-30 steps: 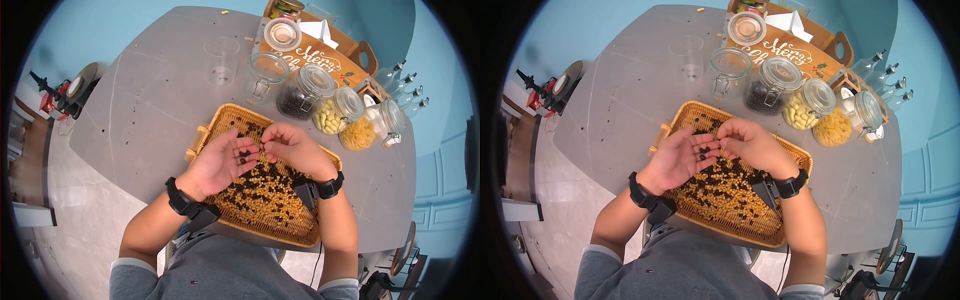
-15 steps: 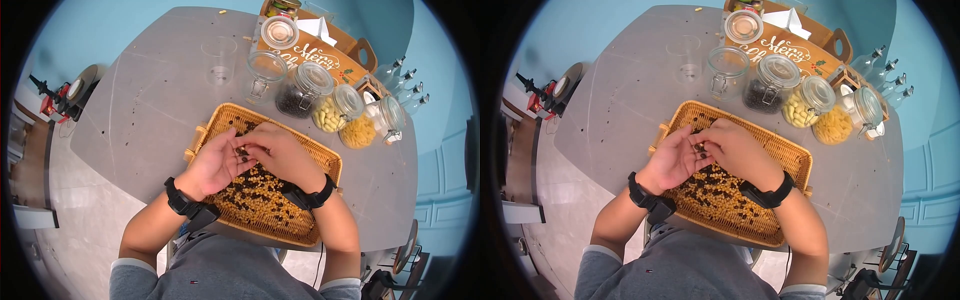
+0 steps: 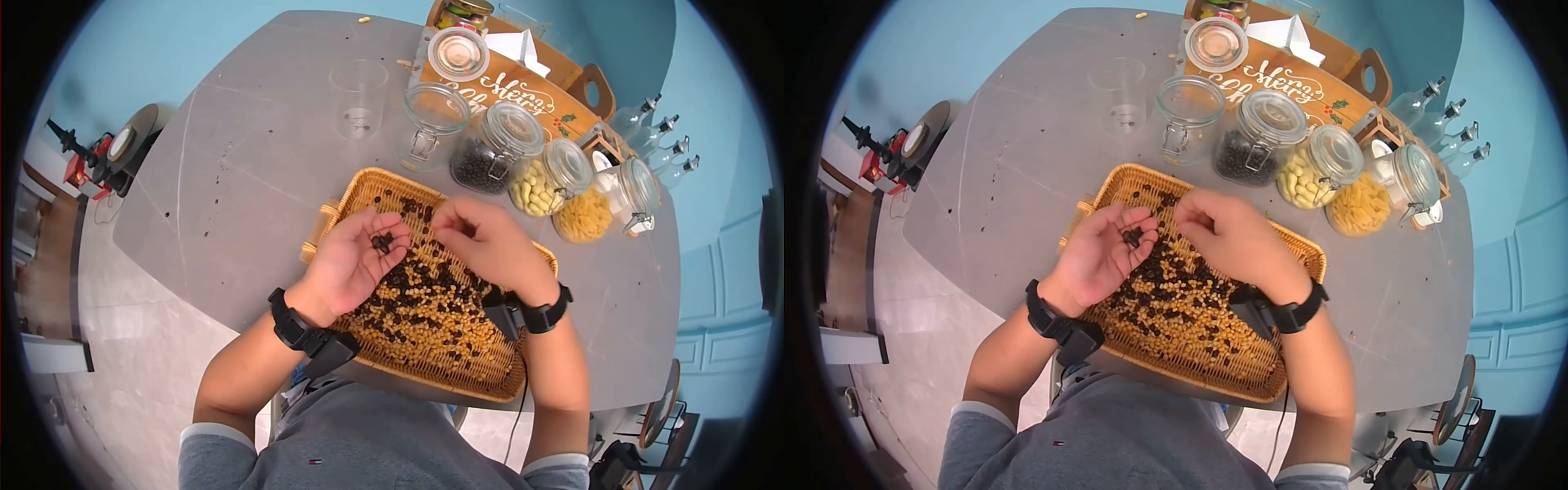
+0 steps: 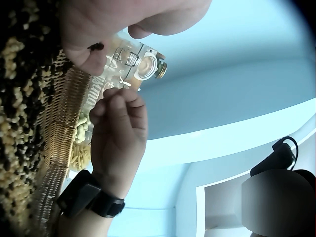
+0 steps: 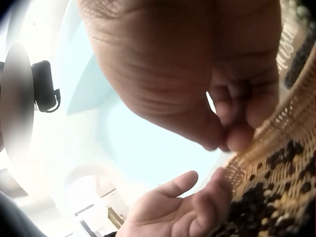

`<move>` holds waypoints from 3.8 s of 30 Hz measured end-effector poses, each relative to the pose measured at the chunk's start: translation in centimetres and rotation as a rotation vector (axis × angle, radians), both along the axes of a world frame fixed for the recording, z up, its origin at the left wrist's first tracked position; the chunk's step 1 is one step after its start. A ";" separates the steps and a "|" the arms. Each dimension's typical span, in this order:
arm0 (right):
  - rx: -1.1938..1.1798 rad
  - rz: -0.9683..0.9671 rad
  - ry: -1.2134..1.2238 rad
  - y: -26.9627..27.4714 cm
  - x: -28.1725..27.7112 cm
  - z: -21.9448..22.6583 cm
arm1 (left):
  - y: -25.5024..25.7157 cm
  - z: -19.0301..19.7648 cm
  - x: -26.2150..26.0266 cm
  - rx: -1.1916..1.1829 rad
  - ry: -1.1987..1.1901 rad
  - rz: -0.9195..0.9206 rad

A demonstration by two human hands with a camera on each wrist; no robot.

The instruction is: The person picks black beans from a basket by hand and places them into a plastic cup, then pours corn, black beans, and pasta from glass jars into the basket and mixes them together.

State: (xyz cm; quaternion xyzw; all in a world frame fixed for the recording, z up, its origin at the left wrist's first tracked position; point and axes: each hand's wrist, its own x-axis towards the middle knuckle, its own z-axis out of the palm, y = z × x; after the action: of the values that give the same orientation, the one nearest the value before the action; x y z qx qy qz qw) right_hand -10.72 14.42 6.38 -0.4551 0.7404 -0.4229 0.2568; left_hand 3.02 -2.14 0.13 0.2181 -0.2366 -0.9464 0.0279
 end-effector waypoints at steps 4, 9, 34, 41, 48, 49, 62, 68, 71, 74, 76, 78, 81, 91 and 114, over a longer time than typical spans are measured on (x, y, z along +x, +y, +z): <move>0.256 0.100 0.181 1.1 -1.0 -0.3 | 0.0 -0.3 0.0 0.020 -0.011 0.032; 0.179 0.005 0.635 0.9 -1.1 -4.0 | 0.1 -0.3 0.0 0.014 -0.026 0.035; 0.073 -0.073 0.148 0.6 -0.8 -1.0 | 0.9 0.0 -0.4 0.024 -0.006 -0.180; 0.145 0.007 0.576 0.4 -0.5 -5.4 | 0.8 0.1 -0.3 0.021 -0.023 -0.159; 0.206 0.060 0.564 0.1 -1.4 -5.8 | 0.7 0.0 -0.2 0.018 -0.017 -0.159; 0.213 0.080 0.555 0.0 -1.5 -5.7 | 0.7 -0.1 -0.2 0.018 -0.016 -0.158; 0.254 0.112 0.284 0.5 -2.8 -3.6 | 0.7 -0.3 -0.2 0.020 -0.019 -0.149; 0.099 0.049 -0.241 -0.8 0.3 0.6 | 1.0 0.2 -0.4 0.022 -0.006 -0.206; 0.082 0.035 -0.277 -0.3 -0.2 0.2 | 0.8 -0.2 -0.3 0.024 0.022 -0.190; 0.310 0.048 0.246 1.3 -1.4 -1.5 | 0.6 -0.2 0.0 0.029 0.004 -0.156; 0.167 0.192 0.489 2.5 -1.7 -3.9 | 0.8 0.1 -0.2 0.036 -0.014 -0.146; 0.187 0.197 0.459 2.6 -0.9 -3.9 | 0.9 0.3 -0.2 0.035 -0.018 -0.152; 0.215 0.219 0.433 2.4 -0.5 -4.2 | 0.9 0.2 -0.2 0.027 -0.020 -0.157; 0.228 0.263 0.412 2.5 -1.5 -4.4 | 0.8 0.1 -0.1 0.038 -0.010 -0.165; 0.185 0.184 0.591 0.7 0.1 -5.1 | 0.6 -0.2 -0.1 0.054 -0.029 -0.076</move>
State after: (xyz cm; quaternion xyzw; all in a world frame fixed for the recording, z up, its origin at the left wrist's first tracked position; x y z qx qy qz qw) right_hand -10.62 15.08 1.28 -0.5977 0.7741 -0.1783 0.1081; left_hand 2.95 -1.55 -0.10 0.2232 -0.2197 -0.9495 -0.0173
